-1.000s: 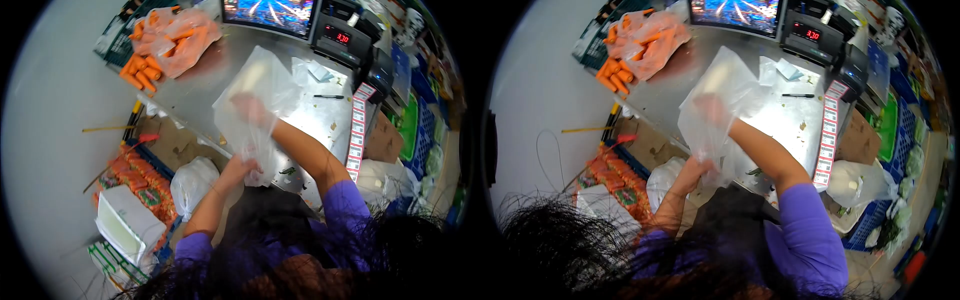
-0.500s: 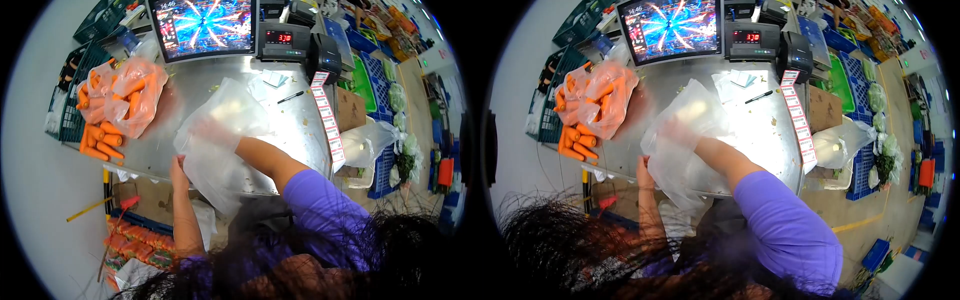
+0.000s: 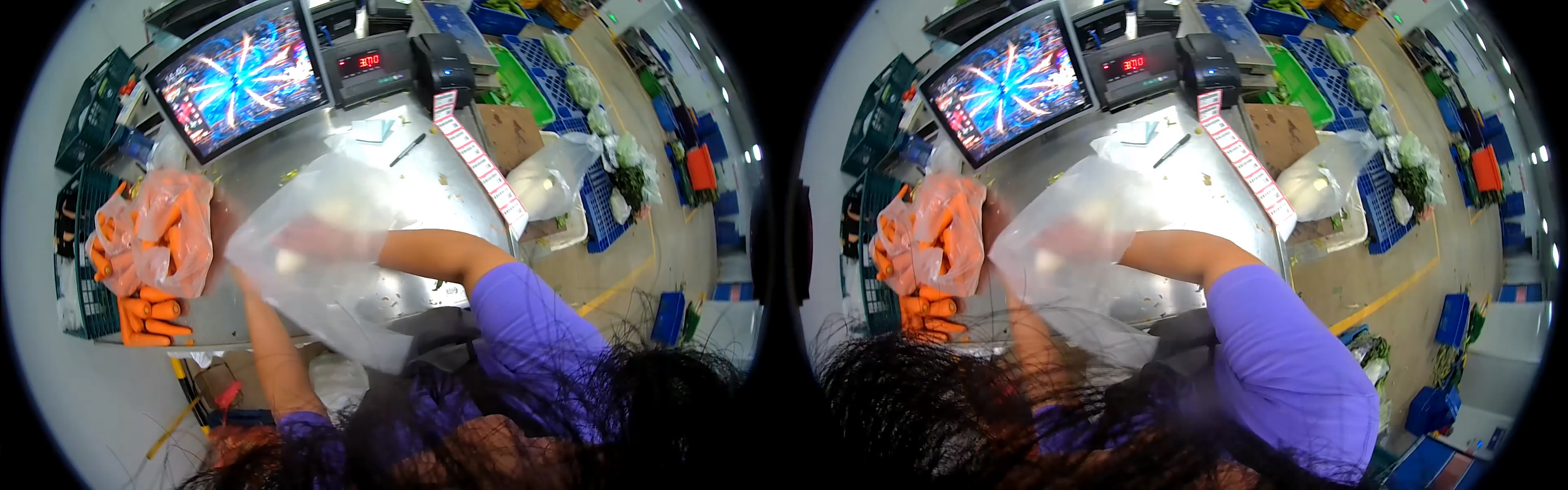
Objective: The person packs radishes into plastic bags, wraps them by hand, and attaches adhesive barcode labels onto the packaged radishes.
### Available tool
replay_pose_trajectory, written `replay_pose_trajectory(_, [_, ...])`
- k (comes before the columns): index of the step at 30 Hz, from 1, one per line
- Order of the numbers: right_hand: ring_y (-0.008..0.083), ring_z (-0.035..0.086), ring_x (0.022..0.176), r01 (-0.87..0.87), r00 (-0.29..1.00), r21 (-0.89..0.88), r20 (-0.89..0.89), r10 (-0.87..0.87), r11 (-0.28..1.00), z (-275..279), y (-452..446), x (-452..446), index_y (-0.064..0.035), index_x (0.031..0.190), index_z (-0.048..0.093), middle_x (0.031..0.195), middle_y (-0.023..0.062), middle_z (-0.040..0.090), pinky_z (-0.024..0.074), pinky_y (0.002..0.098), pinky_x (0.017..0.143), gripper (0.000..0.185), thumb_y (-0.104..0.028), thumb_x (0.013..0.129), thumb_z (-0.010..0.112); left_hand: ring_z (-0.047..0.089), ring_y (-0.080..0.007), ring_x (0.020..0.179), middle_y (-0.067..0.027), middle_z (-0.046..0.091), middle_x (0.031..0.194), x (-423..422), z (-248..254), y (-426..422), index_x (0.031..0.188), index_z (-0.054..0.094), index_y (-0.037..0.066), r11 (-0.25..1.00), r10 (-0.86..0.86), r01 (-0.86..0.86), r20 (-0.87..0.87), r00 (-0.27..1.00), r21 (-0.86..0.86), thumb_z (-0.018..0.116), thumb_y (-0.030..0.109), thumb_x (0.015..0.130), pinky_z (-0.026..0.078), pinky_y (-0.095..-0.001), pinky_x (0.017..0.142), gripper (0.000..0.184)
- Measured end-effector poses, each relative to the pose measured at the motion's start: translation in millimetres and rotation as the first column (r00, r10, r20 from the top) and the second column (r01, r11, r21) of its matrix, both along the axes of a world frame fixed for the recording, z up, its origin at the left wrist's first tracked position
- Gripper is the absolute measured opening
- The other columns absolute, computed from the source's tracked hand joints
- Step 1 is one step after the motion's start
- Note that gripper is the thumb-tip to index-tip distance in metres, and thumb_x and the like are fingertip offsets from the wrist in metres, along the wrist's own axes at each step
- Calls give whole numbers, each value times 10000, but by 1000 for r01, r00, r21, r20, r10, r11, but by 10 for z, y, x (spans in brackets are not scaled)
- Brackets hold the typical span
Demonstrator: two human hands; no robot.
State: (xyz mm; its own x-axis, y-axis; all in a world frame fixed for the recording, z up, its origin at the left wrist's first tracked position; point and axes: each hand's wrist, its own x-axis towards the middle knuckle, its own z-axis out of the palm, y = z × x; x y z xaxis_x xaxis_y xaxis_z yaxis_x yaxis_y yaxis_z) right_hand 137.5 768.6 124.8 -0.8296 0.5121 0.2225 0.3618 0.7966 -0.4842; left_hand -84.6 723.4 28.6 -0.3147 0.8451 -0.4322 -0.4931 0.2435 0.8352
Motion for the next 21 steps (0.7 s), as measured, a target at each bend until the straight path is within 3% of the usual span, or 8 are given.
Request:
replay_pose_trajectory(3, [294, 451, 1087, -129, 912, 93, -381, 154, 987, 408, -238, 353, -63, 1146, 465, 1128, 133, 493, 407, 382, 869, 446, -109, 713, 566, 521, -185, 916, -74, 515, 1017, -300, 21, 51, 1113, 464, 32, 999, 17, -17, 16, 1000, -30, 485, 221, 879, 474, -291, 746, 301])
replay_pose_trajectory(5, [304, 438, 1114, -115, 993, -367, -26, 114, 923, 1023, -599, 556, -62, 1154, 464, 1179, 156, 461, 394, 358, 905, 529, -43, 644, 605, 519, -187, 923, -75, 512, 1024, -502, 33, 46, 1121, 458, 32, 998, 19, -18, 19, 1000, -52, 487, 219, 878, 476, -291, 747, 308])
replay_pose_trajectory(7, [287, 489, 1037, -323, 890, -189, -394, 230, 927, 1203, -797, 847, -81, 1108, 461, 1086, 133, 496, 422, 380, 848, 522, -104, 635, 681, 518, -190, 930, -75, 508, 1031, -617, 39, 13, 1129, 452, 33, 997, 27, -26, 24, 999, -67, 489, 218, 877, 477, -291, 749, 315])
replay_pose_trajectory(9, [268, 478, 1062, -334, 865, -540, -501, 25, 773, 1363, -988, 1181, -70, 1113, 457, 1136, 125, 472, 403, 369, 883, 544, -127, 640, 720, 517, -193, 936, -76, 505, 1039, -728, -14, -57, 1137, 446, 34, 995, 29, -27, 30, 999, -92, 492, 216, 875, 478, -292, 750, 322])
replay_pose_trajectory(11, [264, 465, 1082, -275, 714, -374, -696, -73, 886, 1581, -969, 1551, -43, 1123, 446, 1164, 135, 459, 389, 363, 894, 559, -180, 664, 734, 516, -195, 943, -77, 501, 1046, -717, -79, -114, 1145, 440, 34, 993, 44, -39, 45, 998, -112, 494, 215, 874, 479, -292, 752, 330])
replay_pose_trajectory(16, [204, 534, 981, 219, 119, -741, -626, -771, 635, 1700, -1053, 2846, -24, 1143, 454, 1077, 103, 539, 442, 330, 847, 499, -67, 690, 662, 512, -202, 961, -79, 492, 1064, -644, -278, -8, 1164, 425, 36, 994, 30, -19, 109, 994, -104, 500, 211, 871, 482, -293, 755, 350])
replay_pose_trajectory(17, [220, 543, 988, 73, -116, -735, -678, -726, 674, 1648, -1083, 3152, -34, 1143, 463, 1079, 109, 547, 445, 338, 861, 497, -44, 685, 656, 512, -203, 964, -79, 491, 1068, -655, -324, 33, 1168, 422, 36, 995, 16, -4, 121, 993, -99, 501, 210, 870, 482, -294, 756, 354])
replay_pose_trajectory(21, [256, 548, 994, 391, -347, -658, -753, -559, 643, 1740, -1136, 4252, -23, 1125, 463, 1071, 110, 552, 450, 408, 888, 457, 18, 698, 620, 509, -208, 978, -81, 484, 1083, -783, -486, 38, 1184, 410, 37, 997, 22, -10, 173, 985, -73, 505, 207, 868, 484, -294, 759, 372])
